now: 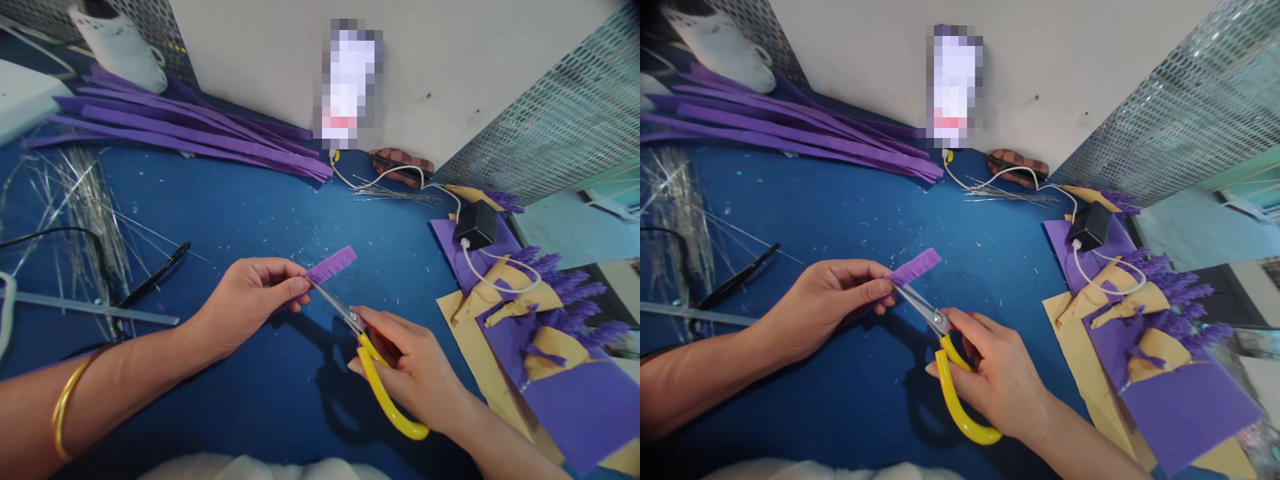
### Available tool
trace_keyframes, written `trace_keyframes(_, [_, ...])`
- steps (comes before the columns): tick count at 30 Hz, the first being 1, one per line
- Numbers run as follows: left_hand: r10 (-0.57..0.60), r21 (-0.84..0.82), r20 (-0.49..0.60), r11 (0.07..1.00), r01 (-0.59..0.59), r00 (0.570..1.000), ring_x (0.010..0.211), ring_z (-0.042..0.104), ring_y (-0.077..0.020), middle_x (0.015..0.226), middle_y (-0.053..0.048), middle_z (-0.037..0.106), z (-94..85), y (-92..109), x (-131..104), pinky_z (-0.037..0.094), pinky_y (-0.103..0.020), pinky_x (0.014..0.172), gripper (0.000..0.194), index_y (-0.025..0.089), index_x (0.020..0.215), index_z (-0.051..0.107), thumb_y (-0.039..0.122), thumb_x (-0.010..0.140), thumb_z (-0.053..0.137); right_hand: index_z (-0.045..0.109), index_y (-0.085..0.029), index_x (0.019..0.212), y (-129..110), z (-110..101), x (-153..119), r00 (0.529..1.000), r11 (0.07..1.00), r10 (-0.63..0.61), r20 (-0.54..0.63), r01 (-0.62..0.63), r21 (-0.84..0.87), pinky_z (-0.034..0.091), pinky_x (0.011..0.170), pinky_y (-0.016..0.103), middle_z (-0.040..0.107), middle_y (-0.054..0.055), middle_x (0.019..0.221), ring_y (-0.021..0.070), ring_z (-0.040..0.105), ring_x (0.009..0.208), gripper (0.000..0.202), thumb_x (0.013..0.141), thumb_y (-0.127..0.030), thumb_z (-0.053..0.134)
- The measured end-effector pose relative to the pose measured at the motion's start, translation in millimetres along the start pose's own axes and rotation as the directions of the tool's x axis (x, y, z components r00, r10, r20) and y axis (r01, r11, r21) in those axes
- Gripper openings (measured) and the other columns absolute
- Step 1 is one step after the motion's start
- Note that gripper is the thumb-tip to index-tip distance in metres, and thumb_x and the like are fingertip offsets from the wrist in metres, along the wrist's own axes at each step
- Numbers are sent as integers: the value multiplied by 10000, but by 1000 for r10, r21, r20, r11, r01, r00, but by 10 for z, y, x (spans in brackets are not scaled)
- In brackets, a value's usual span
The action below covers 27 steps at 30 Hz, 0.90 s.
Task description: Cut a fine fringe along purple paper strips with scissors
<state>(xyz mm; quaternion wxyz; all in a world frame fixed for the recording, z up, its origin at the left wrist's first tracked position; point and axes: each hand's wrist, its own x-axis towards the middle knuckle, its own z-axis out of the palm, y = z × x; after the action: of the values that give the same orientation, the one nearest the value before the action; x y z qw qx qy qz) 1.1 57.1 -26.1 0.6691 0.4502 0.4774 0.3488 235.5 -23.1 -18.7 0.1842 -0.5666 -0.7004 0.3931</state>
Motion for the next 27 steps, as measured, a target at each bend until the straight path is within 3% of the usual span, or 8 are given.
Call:
trace_keyframes(8, [-25, -84, 19, 996, 26, 1000, 536, 581, -73, 587, 11, 702, -27, -30, 0, 447, -144, 532, 97, 177, 647, 758, 250, 708, 777, 612, -265, 1310, 2, -5, -2, 999, 999, -25, -20, 24, -28, 460, 588, 240, 620, 0, 872, 132, 517, 644, 473, 861, -368, 720])
trace_keyframes(16, [-37, -50, 34, 998, 39, 999, 530, 583, -63, 588, 16, 705, -38, -60, -4, 442, -133, 530, 115, 179, 656, 759, 272, 724, 775, 591, -294, 1338, 58, 61, -18, 999, 1000, 9, -44, -8, 6, 473, 543, 210, 595, -3, 880, 128, 539, 652, 512, 843, -278, 719])
trace_keyframes(27, [-82, -67, 30, 994, 84, 996, 525, 595, -74, 604, 4, 720, -20, -53, 7, 433, -147, 501, 128, 171, 664, 755, 287, 704, 790, 590, -273, 1325, 28, 19, -3, 997, 997, -71, -22, 70, -36, 467, 591, 236, 614, 5, 894, 130, 526, 645, 458, 880, -309, 691])
